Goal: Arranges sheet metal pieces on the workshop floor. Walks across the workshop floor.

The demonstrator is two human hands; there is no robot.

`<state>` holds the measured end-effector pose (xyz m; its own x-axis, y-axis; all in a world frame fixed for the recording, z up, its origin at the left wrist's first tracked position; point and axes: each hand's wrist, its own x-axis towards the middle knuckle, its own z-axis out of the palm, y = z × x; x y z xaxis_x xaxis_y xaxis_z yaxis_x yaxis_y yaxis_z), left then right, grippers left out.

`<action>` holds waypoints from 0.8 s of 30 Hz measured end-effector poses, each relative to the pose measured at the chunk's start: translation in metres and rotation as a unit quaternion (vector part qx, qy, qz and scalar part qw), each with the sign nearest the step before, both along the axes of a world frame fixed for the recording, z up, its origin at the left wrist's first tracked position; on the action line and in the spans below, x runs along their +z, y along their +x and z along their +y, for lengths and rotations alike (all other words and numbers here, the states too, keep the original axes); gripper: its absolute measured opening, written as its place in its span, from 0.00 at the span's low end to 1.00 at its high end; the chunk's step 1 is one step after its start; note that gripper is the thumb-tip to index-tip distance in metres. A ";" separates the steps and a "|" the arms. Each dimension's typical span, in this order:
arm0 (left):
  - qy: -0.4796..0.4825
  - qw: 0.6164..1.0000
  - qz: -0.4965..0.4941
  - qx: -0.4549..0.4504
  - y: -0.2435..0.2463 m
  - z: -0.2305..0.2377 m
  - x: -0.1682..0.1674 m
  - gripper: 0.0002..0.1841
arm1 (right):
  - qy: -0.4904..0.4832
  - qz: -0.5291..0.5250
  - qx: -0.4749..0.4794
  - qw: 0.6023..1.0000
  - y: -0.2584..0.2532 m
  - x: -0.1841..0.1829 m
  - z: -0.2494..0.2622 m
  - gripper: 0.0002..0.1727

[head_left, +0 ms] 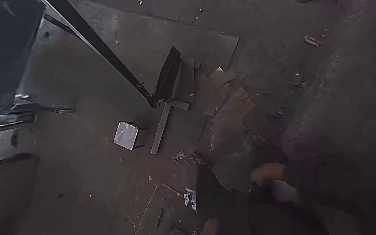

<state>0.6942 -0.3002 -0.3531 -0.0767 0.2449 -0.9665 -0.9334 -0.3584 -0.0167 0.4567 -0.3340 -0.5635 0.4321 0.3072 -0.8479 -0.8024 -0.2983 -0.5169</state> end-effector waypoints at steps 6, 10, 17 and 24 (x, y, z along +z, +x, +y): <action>0.079 0.976 0.200 -0.042 0.135 0.039 -0.273 0.26 | -0.029 0.121 -0.201 0.972 0.007 -0.180 0.002 0.28; -0.069 0.989 0.021 -0.127 0.148 -0.028 -0.454 0.27 | -0.069 0.231 -0.251 0.937 -0.034 -0.302 -0.023 0.25; -0.336 0.940 -0.063 -0.015 0.047 -0.174 -0.674 0.25 | -0.297 0.257 -0.450 0.802 -0.081 -0.500 -0.086 0.55; -0.484 0.859 0.128 -0.103 -0.115 -0.276 -0.772 0.42 | -0.399 0.265 -0.489 0.729 -0.057 -0.587 -0.077 0.67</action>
<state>0.5792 -0.5763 -1.1254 -0.3695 -0.6311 -0.6820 -0.9070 0.0856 0.4123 0.3997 -0.4105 -1.1501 -0.3401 -0.6110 -0.7148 -0.8570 0.5143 -0.0318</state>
